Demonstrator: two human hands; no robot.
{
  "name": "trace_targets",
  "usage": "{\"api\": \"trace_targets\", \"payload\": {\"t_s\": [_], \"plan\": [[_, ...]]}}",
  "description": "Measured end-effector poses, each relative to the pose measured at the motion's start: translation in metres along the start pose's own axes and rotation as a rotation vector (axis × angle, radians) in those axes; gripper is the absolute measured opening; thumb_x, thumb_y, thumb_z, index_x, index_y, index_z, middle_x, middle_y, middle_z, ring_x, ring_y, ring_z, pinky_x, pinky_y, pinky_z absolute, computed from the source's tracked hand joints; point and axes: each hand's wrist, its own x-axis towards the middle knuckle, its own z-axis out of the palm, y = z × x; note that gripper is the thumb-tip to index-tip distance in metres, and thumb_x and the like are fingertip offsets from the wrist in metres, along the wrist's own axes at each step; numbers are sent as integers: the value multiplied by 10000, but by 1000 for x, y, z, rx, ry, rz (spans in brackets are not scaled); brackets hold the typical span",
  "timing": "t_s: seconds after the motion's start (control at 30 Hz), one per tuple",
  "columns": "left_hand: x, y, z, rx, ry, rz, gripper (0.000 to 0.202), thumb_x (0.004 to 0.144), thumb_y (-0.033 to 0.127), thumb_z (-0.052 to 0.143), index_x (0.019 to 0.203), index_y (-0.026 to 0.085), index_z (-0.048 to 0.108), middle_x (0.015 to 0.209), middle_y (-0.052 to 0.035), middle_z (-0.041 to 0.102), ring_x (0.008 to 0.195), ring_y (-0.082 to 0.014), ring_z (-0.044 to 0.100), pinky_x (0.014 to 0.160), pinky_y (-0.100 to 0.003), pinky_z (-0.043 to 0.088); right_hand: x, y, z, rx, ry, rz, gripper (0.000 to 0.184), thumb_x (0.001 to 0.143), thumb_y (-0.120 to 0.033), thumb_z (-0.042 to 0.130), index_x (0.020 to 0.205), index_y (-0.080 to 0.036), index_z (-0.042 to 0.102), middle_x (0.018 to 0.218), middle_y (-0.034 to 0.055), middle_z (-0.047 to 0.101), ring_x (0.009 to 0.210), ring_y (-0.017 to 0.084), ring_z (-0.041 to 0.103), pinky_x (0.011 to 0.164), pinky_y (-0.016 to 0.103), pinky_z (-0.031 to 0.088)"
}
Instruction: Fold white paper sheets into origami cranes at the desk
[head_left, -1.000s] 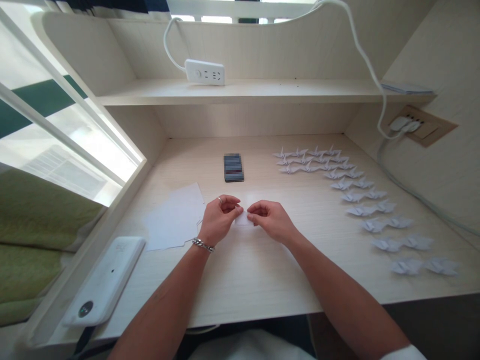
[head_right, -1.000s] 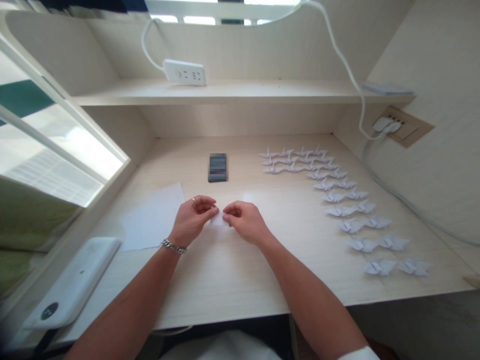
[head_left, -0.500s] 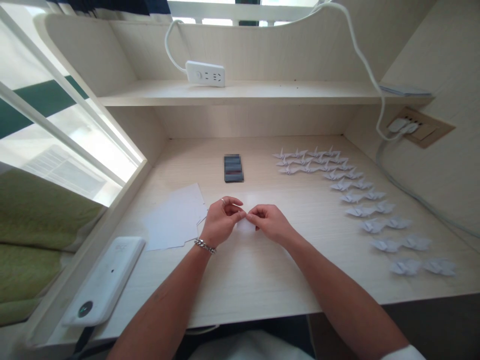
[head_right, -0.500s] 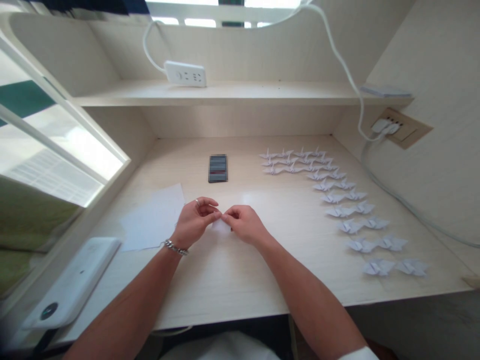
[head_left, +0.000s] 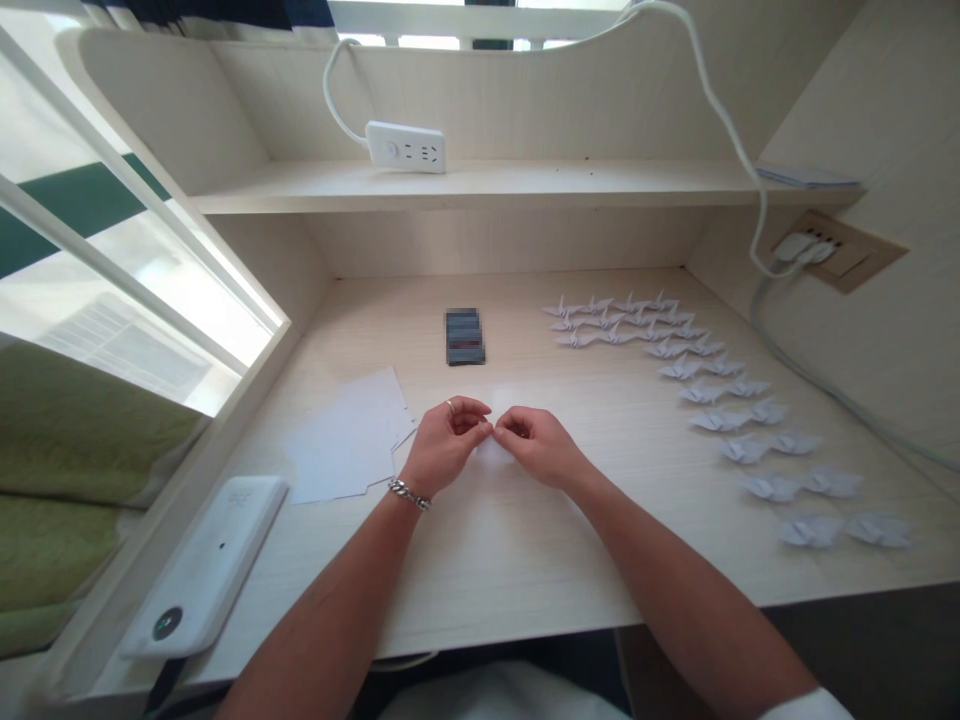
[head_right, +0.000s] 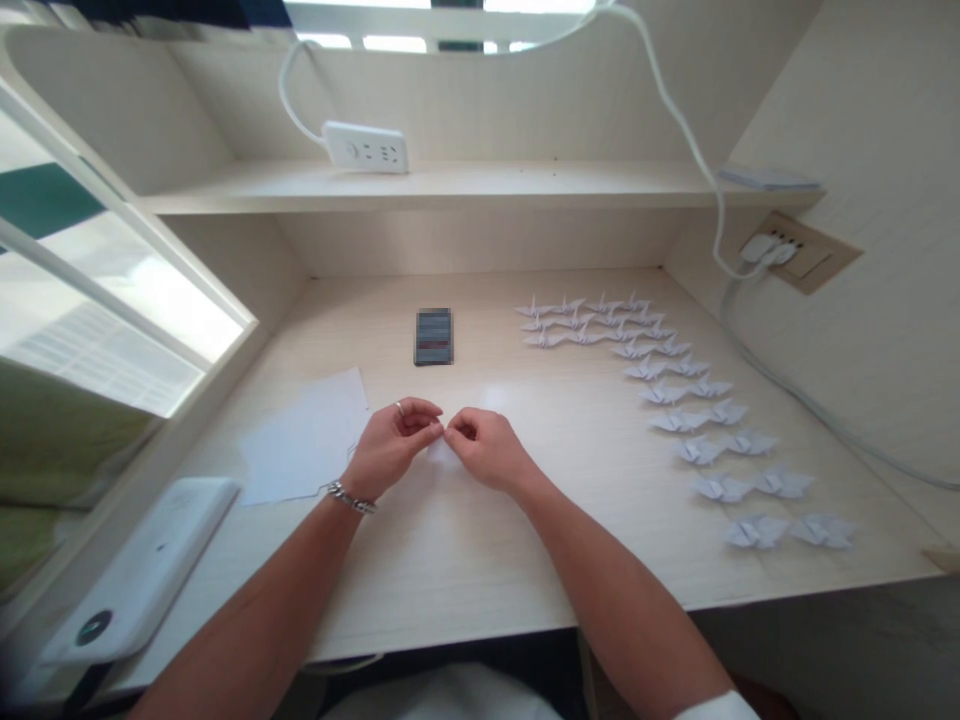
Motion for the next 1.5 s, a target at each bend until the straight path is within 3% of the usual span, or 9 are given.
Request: {"api": "trace_targets", "payload": {"t_s": [0.23,0.43,0.57,0.8,0.9,0.97,1.07,1.33,1.5], "plan": [[2,-7,2,-59,101,76,207,685,207,722,824,154,578,740,-2,619,676,-108,594,644,-232,472,0,-2,-1,9,-8,-22,182,833,-308,534,738,-180,620,701,4,619,648,131,527,605,244,387],[1,-4,0,84,12,66,172,702,231,707,812,150,601,774,-25,641,703,-124,606,657,-247,477,-1,-4,-2,-110,-13,-19,192,836,-302,538,723,-179,634,672,6,625,617,126,517,590,251,365],[2,-3,-3,89,42,-11,237,674,215,711,846,167,556,707,-15,660,646,-138,622,591,-247,470,-2,-7,-2,-118,-29,-7,179,821,-284,551,708,-180,643,659,4,628,608,125,520,588,250,364],[9,0,-22,19,283,-8,286,703,256,680,921,169,515,642,11,650,546,-114,589,566,-246,471,0,-2,-7,-43,-2,14,155,806,-277,558,725,-182,651,698,11,652,627,134,539,592,247,390],[7,3,-15,8,116,-42,303,720,349,682,927,145,600,662,-12,652,605,-137,611,618,-275,492,0,0,-8,-14,15,11,160,807,-289,560,733,-181,652,703,15,654,625,135,542,592,249,397],[4,4,-8,90,30,-37,256,705,372,697,806,142,646,650,-20,646,597,-134,585,594,-261,468,1,0,-8,-6,20,9,167,810,-298,561,735,-181,653,697,15,651,623,135,542,590,249,398],[1,4,-2,172,48,-16,244,725,391,672,704,149,653,603,-9,619,563,-126,542,551,-244,417,1,-1,-7,3,17,5,171,813,-305,558,743,-182,655,689,12,645,623,134,541,591,248,400],[-1,1,1,376,36,78,204,755,374,627,686,186,665,643,-19,649,599,-154,551,571,-258,397,3,1,-3,3,13,16,161,787,-294,559,727,-177,651,692,10,641,641,135,544,594,243,397],[-1,2,5,335,105,34,184,734,348,634,664,178,645,618,-8,631,583,-147,542,553,-252,393,3,-3,-2,14,8,60,138,746,-254,548,661,-175,623,619,-10,605,589,122,516,546,232,373]]}}
